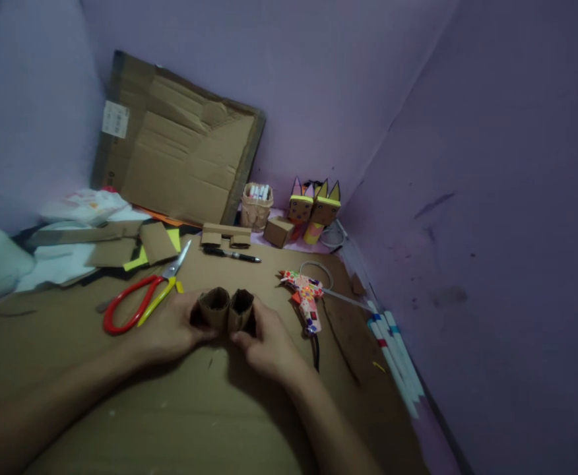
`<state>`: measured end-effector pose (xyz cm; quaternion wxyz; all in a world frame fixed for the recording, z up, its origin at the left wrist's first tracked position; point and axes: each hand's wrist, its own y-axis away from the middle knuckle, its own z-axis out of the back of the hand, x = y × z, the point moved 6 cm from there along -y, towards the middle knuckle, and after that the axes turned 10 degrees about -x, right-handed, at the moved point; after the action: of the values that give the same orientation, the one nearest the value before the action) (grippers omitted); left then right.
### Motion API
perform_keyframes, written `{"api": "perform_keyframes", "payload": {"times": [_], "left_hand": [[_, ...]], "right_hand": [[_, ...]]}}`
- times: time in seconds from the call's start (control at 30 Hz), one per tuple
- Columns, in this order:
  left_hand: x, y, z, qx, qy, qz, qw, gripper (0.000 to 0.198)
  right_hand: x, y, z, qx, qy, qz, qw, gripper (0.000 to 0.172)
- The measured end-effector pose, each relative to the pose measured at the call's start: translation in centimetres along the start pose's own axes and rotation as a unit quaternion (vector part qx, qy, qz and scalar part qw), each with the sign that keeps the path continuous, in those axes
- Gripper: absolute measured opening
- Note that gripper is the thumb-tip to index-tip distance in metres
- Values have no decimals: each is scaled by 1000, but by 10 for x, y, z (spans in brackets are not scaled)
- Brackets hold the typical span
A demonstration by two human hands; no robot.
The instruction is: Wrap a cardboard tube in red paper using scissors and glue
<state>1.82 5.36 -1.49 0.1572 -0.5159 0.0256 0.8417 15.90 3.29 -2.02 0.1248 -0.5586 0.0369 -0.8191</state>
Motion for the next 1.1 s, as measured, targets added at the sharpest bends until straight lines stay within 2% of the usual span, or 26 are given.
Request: {"api": "perform_keyframes", "payload": {"times": [0.43, 0.6, 0.77, 0.9, 1.1], "left_hand": [[-4, 1, 0, 7, -8, -7, 1000, 30], [-10, 2, 3, -10, -65, -15, 998, 24], [-17, 6, 6, -29, -74, -87, 993, 27], [-19, 8, 5, -16, -43, -157, 986, 22], [-17, 9, 6, -15, -28, -182, 983, 22]], "right_hand": [[-2, 0, 0, 5, 9, -11, 1000, 28], [-2, 1, 0, -2, 8, -5, 1000, 29], [3, 0, 1, -17, -29, 19, 999, 43], [6, 0, 5, -42, -29, 65, 997, 43], [3, 1, 6, -58, -16, 64, 996, 43]]}}
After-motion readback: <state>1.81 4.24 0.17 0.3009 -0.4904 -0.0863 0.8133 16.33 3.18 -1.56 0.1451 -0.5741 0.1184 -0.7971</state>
